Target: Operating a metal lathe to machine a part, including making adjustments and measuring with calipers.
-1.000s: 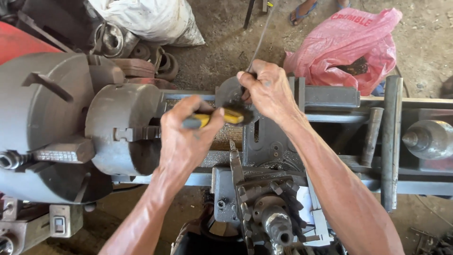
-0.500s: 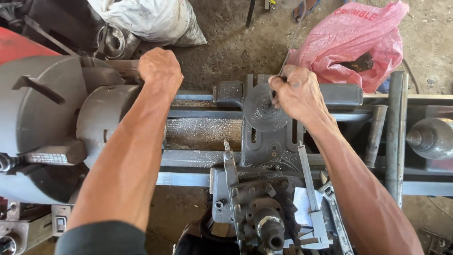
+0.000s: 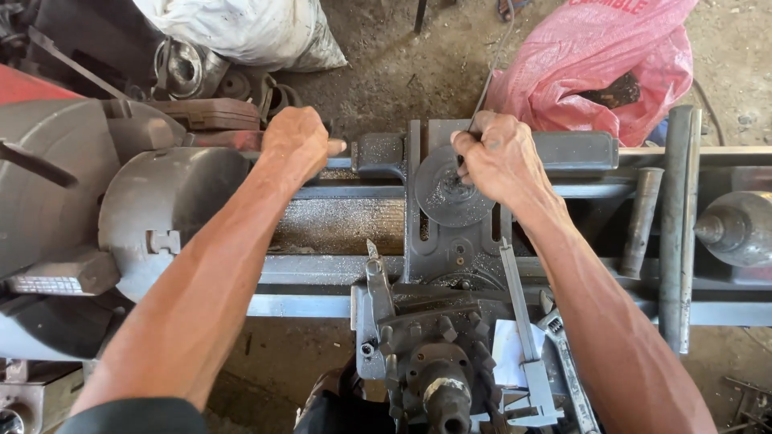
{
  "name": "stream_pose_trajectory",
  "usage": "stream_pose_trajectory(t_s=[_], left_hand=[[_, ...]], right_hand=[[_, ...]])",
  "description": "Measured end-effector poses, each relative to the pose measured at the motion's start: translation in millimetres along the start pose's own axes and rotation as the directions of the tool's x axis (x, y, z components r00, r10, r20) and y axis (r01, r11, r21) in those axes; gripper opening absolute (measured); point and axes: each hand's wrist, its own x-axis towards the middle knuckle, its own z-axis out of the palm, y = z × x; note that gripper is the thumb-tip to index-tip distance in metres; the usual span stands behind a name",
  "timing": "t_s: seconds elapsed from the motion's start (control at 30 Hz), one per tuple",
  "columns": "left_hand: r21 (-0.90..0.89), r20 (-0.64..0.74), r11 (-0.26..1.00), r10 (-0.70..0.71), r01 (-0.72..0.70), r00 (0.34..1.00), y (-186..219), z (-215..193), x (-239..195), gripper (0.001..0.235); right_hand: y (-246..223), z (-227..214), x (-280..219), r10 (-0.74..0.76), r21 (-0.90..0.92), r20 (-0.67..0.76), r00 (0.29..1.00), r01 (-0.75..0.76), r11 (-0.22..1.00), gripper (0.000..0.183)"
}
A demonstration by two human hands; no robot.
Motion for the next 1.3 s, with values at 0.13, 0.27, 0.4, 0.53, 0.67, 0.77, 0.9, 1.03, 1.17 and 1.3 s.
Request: stream_pose_trajectory(t_s=[0.13, 0.27, 0.4, 0.53, 0.67, 0.77, 0.9, 1.03, 1.17, 1.3], left_hand=[[-0.002, -0.008, 0.998, 0.068, -0.068, 0.998, 10.3, -31.1, -23.8, 0.025], [-0.493, -0.057, 0.868, -0.102, 0.061, 0.993, 15.2, -29.7, -21.9, 0.036], [0.416, -0.324, 0.83, 0.518, -0.373, 0.792, 8.6, 25.1, -14.4, 0.018], [-0.417, -0.264, 0.902, -0.006, -0.109, 0.964, 17.5, 53.2, 10.5, 0.036], [-0.205, -0.22, 0.977, -0.095, 0.049, 0.971, 11.0, 32.6, -2.0, 0.058], [-0.329, -0.227, 0.942, -0.15, 0.069, 0.962, 1.1, 42.9, 23.2, 0.056], [-0.664, -0.126, 0.736, -0.282, 0.131, 0.951, 2.7, 88.8, 25.9, 0.048], [-0.625, -0.058, 0.753, -0.305, 0.203, 0.951, 2.1, 80.7, 8.3, 0.055], [-0.526, -0.041, 0.84, -0.185, 0.136, 0.982, 31.7, 32.8, -13.1, 0.061], [-0.601, 0.058, 0.782, -0.164, 0.165, 0.985, 42.0, 55.2, -0.9, 0.059]], right_hand=[[0.8, -0.3, -0.9, -0.017, 0.004, -0.02, 1.0, 0.017, 1.0, 0.023], [-0.8, 0.3, -1.1, -0.034, -0.002, -0.025, 0.999, 0.034, 0.999, 0.023], [1.3, 3.3, 0.5, -0.026, -0.02, -0.033, 0.999, 0.025, 0.999, 0.024], [1.4, 3.5, 0.7, -0.036, -0.024, -0.004, 0.999, 0.036, 0.999, 0.024], [4.4, 5.3, 1.7, -0.037, -0.017, -0.02, 0.999, 0.037, 0.999, 0.024], [7.3, 5.0, 3.9, -0.034, -0.014, -0.009, 0.999, 0.033, 0.999, 0.025], [2.8, 3.6, -1.5, -0.024, -0.014, -0.016, 1.0, 0.024, 1.0, 0.024], [-2.4, 0.3, -0.4, -0.019, -0.022, -0.012, 1.0, 0.019, 1.0, 0.026], [1.6, -0.3, -0.9, -0.022, -0.003, -0.008, 1.0, 0.022, 1.0, 0.025], [2.5, -1.1, 0.8, -0.037, -0.013, 0.016, 0.999, 0.038, 0.999, 0.025]])
